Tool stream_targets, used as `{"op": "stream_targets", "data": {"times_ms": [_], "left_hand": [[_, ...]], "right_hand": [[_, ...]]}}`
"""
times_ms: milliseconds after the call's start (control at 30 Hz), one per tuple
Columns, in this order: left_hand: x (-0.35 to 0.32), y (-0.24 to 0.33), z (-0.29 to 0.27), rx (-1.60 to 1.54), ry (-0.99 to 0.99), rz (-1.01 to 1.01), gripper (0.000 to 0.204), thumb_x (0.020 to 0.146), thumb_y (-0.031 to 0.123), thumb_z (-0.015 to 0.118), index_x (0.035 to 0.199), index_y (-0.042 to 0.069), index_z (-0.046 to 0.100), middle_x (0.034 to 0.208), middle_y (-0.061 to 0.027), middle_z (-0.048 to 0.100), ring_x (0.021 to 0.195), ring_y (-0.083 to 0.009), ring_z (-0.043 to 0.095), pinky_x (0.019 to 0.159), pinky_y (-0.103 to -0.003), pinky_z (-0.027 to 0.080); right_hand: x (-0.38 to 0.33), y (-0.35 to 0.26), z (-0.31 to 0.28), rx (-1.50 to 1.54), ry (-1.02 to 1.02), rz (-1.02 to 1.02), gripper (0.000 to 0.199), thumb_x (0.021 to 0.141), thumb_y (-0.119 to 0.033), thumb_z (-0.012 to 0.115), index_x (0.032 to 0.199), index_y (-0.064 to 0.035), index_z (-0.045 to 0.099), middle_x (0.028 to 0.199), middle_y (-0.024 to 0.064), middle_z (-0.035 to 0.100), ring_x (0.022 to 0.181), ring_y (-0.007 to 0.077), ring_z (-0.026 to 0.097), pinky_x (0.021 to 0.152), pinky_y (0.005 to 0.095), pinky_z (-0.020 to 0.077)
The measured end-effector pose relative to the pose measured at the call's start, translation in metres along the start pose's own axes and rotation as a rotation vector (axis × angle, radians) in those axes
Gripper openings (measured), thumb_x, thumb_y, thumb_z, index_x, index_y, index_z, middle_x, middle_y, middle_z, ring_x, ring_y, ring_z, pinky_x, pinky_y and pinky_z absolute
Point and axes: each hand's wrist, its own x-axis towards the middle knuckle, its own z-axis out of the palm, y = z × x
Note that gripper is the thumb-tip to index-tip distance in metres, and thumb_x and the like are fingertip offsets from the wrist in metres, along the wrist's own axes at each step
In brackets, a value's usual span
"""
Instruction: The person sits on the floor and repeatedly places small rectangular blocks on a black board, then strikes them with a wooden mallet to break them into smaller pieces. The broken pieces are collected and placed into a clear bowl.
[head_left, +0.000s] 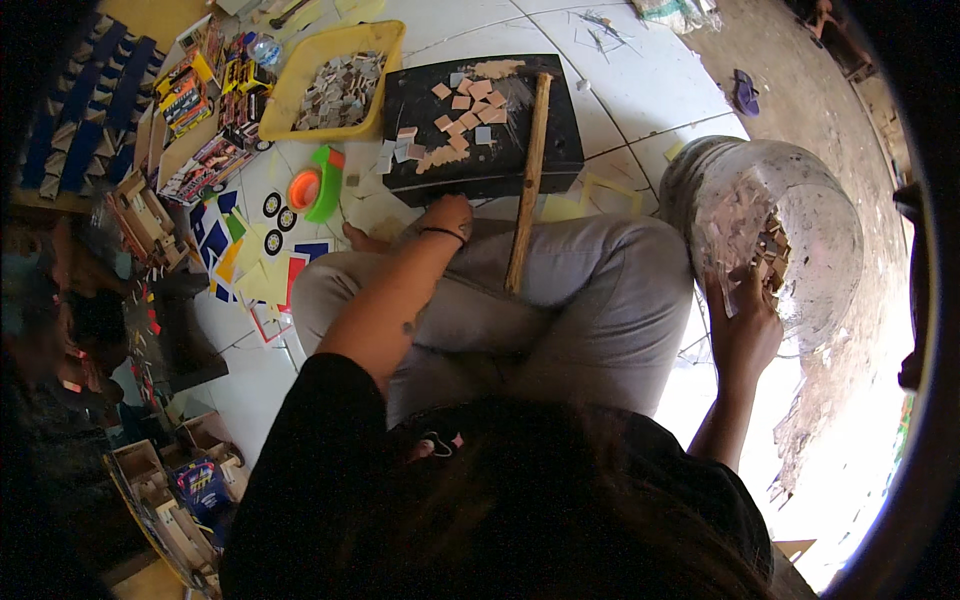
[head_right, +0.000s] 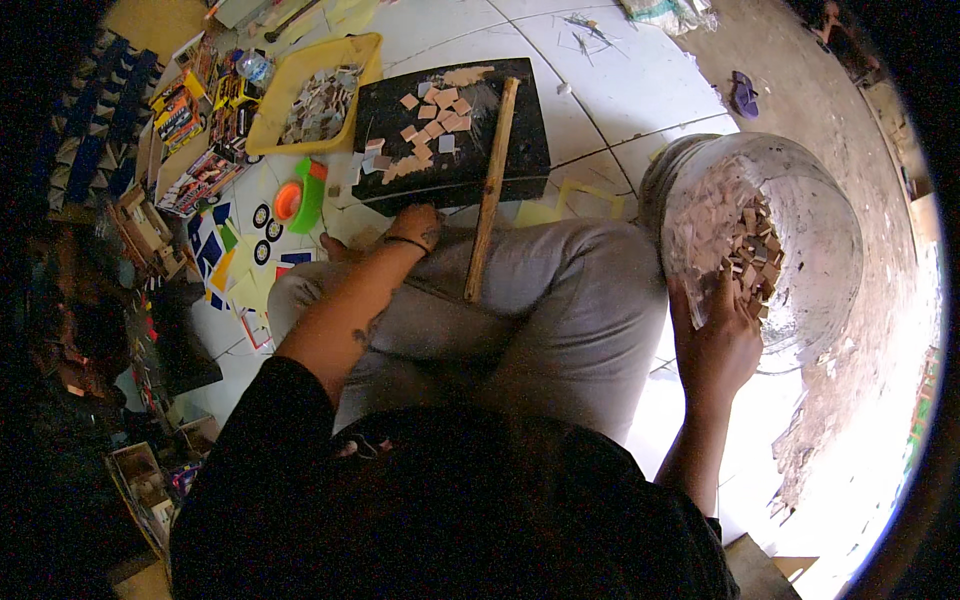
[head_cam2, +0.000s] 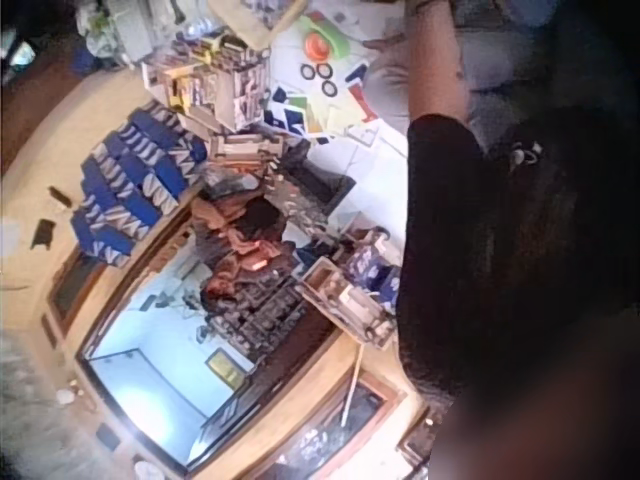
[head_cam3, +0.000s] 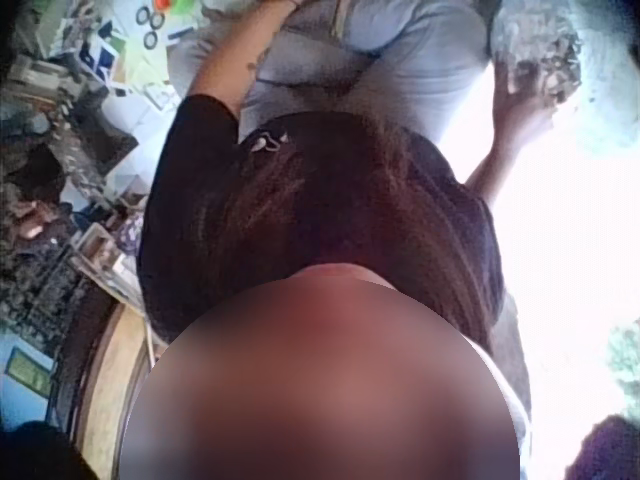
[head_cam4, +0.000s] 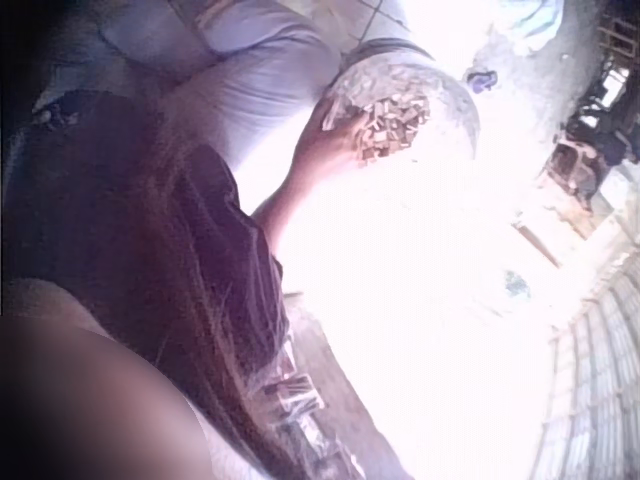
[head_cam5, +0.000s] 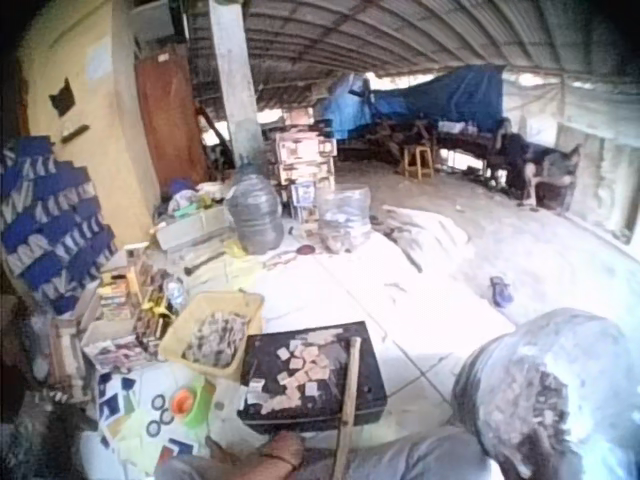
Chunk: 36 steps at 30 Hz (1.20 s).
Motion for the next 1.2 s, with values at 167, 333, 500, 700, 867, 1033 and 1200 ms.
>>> {"op": "stream_targets", "data": {"times_ms": [167,333,500,700,867,1033,1200], "left_hand": [[0.011,0.015,0.010,0.094,0.047,-0.240,0.019,0.082,0.019,0.059,0.082,0.003,0.069,0.085,-0.0169,0.067,0.080,-0.0272,0.067,0.066,-0.039,0.054],[0.015,0.011,0.017,0.269,-0.050,-0.149,0.022,0.079,0.025,0.066,0.082,0.003,0.068,0.085,-0.0145,0.067,0.079,-0.0260,0.067,0.063,-0.039,0.054],[0.009,0.015,0.008,0.196,-0.021,-0.168,0.022,0.070,0.021,0.073,0.080,0.003,0.066,0.085,-0.0155,0.066,0.079,-0.0294,0.065,0.065,-0.041,0.054],[-0.033,0.019,-0.033,-0.053,0.303,-0.029,0.025,0.065,0.019,0.074,0.080,0.003,0.062,0.083,-0.0162,0.063,0.077,-0.0321,0.063,0.068,-0.040,0.052],[-0.071,0.006,-0.055,-0.368,0.584,0.043,0.030,0.064,0.019,0.073,0.084,0.004,0.056,0.076,-0.0121,0.059,0.073,-0.0298,0.063,0.065,-0.039,0.050],[-0.094,-0.037,-0.079,-0.996,0.557,-0.078,0.027,0.072,0.012,0.069,0.093,0.004,0.055,0.080,-0.0078,0.062,0.068,-0.0146,0.062,0.062,-0.027,0.050],[-0.088,-0.088,-0.109,-1.745,0.587,-0.121,0.035,0.080,0.014,0.055,0.111,-0.001,0.053,0.083,-0.0100,0.062,0.074,-0.0209,0.061,0.068,-0.031,0.051]], "right_hand": [[0.000,-0.002,0.001,-0.011,0.033,-0.004,0.050,0.079,-0.044,0.064,0.105,-0.0016,0.059,0.085,0.0132,0.068,0.073,0.0311,0.066,0.065,0.0369,0.0518],[-0.001,-0.003,0.002,0.031,0.031,-0.015,0.045,0.078,-0.042,0.065,0.097,-0.0027,0.057,0.081,0.0136,0.067,0.069,0.0325,0.064,0.061,0.0389,0.0496],[-0.002,-0.001,0.000,0.073,0.067,-0.039,0.042,0.078,-0.041,0.066,0.093,-0.0033,0.055,0.073,0.0142,0.064,0.064,0.0314,0.062,0.058,0.0383,0.0485],[0.001,-0.001,0.002,0.053,0.141,-0.071,0.038,0.080,-0.040,0.064,0.089,-0.0046,0.056,0.071,0.0134,0.063,0.063,0.0307,0.062,0.057,0.0376,0.0481],[0.035,0.015,-0.005,-0.049,0.011,-0.061,0.027,0.084,-0.038,0.060,0.088,-0.0113,0.060,0.074,0.0116,0.065,0.063,0.0269,0.064,0.054,0.0380,0.0494],[0.105,0.035,-0.014,-0.077,0.087,-0.217,0.032,0.085,-0.041,0.057,0.086,-0.0094,0.060,0.066,0.0157,0.063,0.061,0.0334,0.063,0.055,0.0411,0.0502],[0.162,0.041,-0.013,-0.078,0.047,-0.290,0.035,0.086,-0.041,0.057,0.081,-0.0069,0.058,0.057,0.0172,0.057,0.055,0.0339,0.060,0.051,0.0427,0.0451]]}}
